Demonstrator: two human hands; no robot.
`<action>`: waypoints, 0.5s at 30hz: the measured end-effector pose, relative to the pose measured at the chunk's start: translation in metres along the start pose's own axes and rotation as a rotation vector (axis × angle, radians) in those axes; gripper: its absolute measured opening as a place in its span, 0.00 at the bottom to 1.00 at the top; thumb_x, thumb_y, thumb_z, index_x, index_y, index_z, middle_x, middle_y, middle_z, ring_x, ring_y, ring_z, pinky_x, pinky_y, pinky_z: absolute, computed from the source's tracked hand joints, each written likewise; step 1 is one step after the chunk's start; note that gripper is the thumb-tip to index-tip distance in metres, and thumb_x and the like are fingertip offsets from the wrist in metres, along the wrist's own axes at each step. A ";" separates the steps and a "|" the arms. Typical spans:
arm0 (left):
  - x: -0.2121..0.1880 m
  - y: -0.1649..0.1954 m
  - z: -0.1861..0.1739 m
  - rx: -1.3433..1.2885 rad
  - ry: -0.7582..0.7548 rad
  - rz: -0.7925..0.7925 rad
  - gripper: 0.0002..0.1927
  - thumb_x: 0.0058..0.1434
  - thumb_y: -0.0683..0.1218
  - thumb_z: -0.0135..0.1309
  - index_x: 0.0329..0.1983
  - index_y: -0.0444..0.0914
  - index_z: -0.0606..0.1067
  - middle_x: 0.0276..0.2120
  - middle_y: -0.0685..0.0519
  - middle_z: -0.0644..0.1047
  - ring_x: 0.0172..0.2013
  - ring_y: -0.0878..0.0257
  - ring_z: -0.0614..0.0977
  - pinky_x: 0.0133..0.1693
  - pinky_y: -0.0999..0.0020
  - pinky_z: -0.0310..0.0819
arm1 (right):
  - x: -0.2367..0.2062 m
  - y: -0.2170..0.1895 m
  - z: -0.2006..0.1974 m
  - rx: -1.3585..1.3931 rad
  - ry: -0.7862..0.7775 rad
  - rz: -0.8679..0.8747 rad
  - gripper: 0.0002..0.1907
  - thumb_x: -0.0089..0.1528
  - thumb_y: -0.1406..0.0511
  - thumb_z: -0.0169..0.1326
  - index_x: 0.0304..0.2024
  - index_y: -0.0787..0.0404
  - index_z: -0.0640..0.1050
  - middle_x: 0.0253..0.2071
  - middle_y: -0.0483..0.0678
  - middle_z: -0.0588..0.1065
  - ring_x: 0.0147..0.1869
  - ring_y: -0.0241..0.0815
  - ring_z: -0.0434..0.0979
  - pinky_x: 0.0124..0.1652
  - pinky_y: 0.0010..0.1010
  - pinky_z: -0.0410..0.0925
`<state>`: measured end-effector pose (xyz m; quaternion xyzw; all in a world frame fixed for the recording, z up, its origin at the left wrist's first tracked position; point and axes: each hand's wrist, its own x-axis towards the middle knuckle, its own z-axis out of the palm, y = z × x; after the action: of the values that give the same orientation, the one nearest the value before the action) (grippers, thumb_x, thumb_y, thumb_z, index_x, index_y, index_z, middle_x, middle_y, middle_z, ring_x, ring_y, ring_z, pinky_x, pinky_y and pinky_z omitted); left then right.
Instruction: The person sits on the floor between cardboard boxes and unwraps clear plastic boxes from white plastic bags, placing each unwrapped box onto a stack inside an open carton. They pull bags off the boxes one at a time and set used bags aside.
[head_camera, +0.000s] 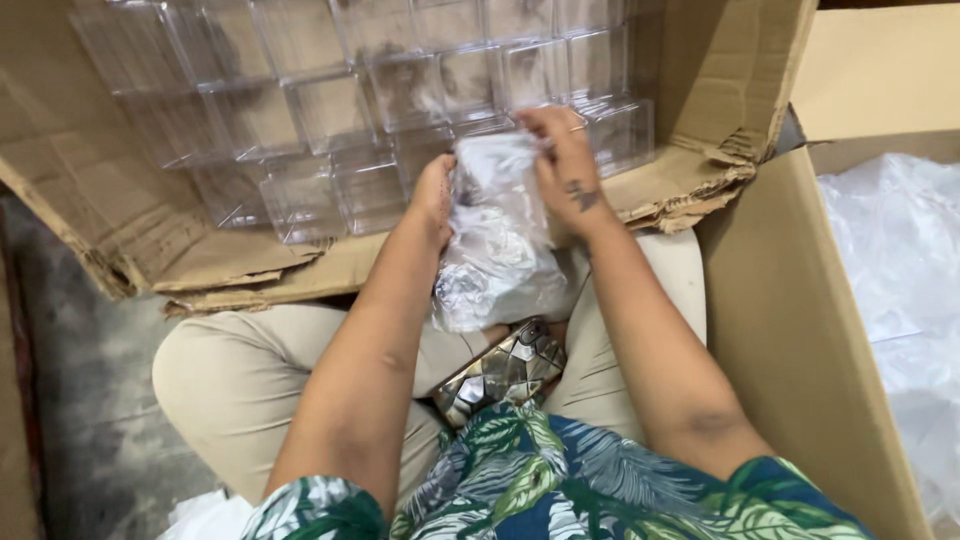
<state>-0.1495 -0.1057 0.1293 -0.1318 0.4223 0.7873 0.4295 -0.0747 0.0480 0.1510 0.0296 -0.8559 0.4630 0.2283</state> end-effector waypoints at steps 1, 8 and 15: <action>-0.004 0.000 0.003 -0.052 -0.001 0.100 0.23 0.61 0.53 0.40 0.51 0.39 0.77 0.43 0.45 0.81 0.44 0.49 0.82 0.47 0.50 0.80 | -0.002 0.002 -0.004 0.083 0.051 0.040 0.33 0.59 0.82 0.46 0.64 0.53 0.74 0.59 0.51 0.70 0.63 0.47 0.75 0.60 0.38 0.73; -0.026 -0.037 0.010 -0.269 -0.162 0.389 0.22 0.60 0.43 0.41 0.58 0.42 0.73 0.50 0.49 0.78 0.50 0.52 0.80 0.51 0.53 0.79 | -0.041 0.012 -0.024 0.769 0.137 0.091 0.25 0.63 0.73 0.54 0.63 0.60 0.73 0.57 0.52 0.73 0.60 0.45 0.75 0.59 0.37 0.72; -0.014 -0.088 -0.012 -0.164 -0.051 0.144 0.22 0.67 0.57 0.39 0.52 0.40 0.75 0.41 0.50 0.80 0.37 0.57 0.81 0.35 0.62 0.76 | -0.084 -0.001 -0.016 1.084 0.403 0.241 0.20 0.69 0.66 0.57 0.62 0.67 0.73 0.55 0.53 0.76 0.56 0.43 0.77 0.57 0.36 0.73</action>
<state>-0.0740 -0.0986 0.0817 -0.1158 0.3538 0.8512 0.3701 0.0061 0.0473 0.1240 -0.0437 -0.4341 0.8536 0.2845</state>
